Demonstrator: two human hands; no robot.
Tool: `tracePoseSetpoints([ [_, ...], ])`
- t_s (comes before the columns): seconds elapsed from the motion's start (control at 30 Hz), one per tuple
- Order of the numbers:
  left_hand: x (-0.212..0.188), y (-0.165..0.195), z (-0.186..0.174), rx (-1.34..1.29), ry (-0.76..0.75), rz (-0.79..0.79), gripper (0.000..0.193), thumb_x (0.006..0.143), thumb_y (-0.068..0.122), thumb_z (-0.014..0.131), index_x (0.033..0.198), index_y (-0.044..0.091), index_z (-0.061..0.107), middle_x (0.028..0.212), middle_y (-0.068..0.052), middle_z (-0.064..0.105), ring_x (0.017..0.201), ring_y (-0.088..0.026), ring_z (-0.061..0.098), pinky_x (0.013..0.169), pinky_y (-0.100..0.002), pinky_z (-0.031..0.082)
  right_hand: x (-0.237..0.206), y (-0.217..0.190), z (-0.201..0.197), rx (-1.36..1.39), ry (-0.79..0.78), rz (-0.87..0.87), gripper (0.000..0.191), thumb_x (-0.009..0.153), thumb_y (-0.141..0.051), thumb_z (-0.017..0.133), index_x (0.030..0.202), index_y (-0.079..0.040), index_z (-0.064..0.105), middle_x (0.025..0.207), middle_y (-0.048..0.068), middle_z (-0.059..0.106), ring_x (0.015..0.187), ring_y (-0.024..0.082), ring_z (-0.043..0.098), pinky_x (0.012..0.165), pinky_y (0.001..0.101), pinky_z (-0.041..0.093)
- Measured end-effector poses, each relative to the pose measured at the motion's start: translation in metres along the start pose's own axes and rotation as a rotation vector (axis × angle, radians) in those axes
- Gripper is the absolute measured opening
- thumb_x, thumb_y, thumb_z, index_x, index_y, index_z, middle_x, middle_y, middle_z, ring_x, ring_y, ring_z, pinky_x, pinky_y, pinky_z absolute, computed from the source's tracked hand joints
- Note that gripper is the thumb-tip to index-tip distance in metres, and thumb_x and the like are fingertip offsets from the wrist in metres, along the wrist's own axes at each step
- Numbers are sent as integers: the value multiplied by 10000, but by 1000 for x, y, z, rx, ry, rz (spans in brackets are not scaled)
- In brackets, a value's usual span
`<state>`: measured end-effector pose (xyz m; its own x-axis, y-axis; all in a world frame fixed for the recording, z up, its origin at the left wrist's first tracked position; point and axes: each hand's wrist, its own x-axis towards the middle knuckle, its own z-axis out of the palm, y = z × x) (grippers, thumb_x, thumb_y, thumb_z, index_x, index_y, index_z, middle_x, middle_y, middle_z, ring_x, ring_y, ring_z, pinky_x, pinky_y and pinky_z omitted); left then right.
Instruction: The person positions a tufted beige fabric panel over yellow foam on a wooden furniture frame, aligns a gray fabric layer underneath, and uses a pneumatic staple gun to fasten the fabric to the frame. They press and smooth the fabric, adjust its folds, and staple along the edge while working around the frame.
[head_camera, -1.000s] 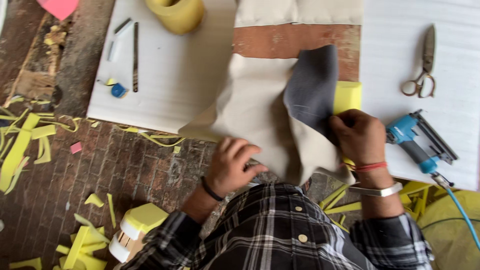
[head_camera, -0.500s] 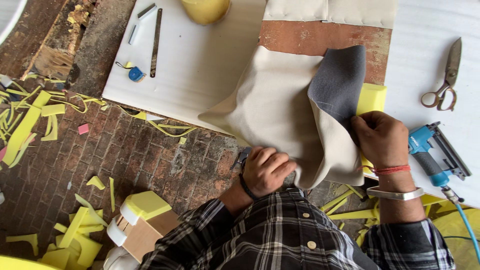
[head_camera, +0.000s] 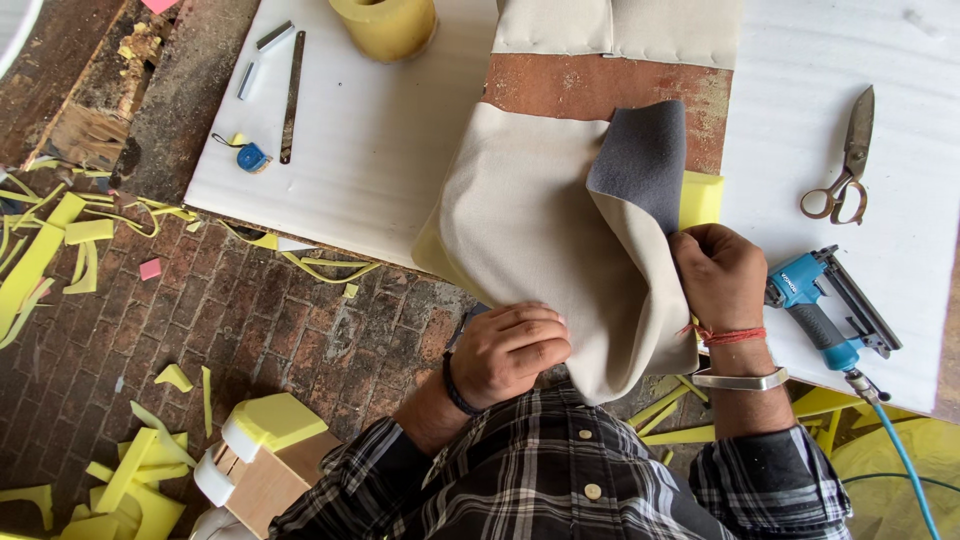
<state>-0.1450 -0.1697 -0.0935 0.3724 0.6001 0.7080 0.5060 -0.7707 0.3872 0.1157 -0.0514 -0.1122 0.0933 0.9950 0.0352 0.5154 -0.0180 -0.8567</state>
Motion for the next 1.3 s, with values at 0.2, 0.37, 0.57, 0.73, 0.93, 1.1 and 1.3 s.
tracePoseSetpoints([
  [0.2, 9, -6, 0, -121, -195, 12, 27, 940, 50, 713, 962, 66, 711, 977, -45, 735, 973, -211, 750, 836, -301, 628, -1, 7, 4, 242, 44, 91, 216, 972, -171, 706, 1015, 35, 753, 849, 50, 741, 738, 42, 627, 685, 248, 533],
  [0.37, 23, -19, -4, -309, -288, -166, 135, 924, 193, 755, 1021, 101, 743, 1014, -63, 763, 901, -193, 749, 793, -312, 630, -1, 1, 2, -43, 33, 32, 239, 951, -205, 749, 1004, 27, 764, 816, 92, 757, 715, 99, 680, 691, 283, 551],
  [0.57, 67, -29, -13, -109, -26, -355, 252, 994, 245, 722, 1184, 79, 719, 1173, -88, 746, 1070, -234, 730, 906, -357, 607, -5, -10, -1, -150, 23, 32, 242, 920, -233, 769, 980, 1, 773, 802, 114, 758, 688, 167, 720, 671, 319, 564],
  [0.73, 104, -26, 27, -32, -158, -173, 245, 953, 272, 747, 1138, 111, 758, 1216, -87, 704, 1205, -275, 648, 1053, -424, 510, -11, -19, -6, -120, 28, 40, 254, 907, -253, 787, 970, -7, 772, 794, 106, 760, 677, 162, 726, 648, 315, 566],
  [0.93, 96, -42, 47, -32, -199, -285, 147, 889, 216, 765, 1001, 129, 804, 1068, -77, 651, 1091, -273, 632, 975, -420, 506, -40, -40, -17, -39, -3, -66, 293, 878, -219, 785, 1092, -22, 749, 825, 97, 752, 689, 157, 729, 631, 306, 569],
  [1.1, 88, -42, 58, 43, -173, -285, 96, 857, 201, 787, 934, 146, 806, 997, -53, 637, 1026, -251, 624, 925, -424, 491, -68, -52, -33, -112, -145, 12, 376, 834, -222, 815, 1161, -68, 714, 861, 82, 760, 659, 175, 733, 620, 319, 579],
  [1.3, 88, -41, 63, 245, -125, -347, 184, 826, 238, 808, 697, 146, 716, 744, 6, 620, 834, -243, 589, 806, -409, 457, -73, -56, -42, 6, -293, -139, 329, 836, -179, 782, 1145, -81, 728, 908, 73, 758, 677, 180, 759, 628, 303, 595],
])
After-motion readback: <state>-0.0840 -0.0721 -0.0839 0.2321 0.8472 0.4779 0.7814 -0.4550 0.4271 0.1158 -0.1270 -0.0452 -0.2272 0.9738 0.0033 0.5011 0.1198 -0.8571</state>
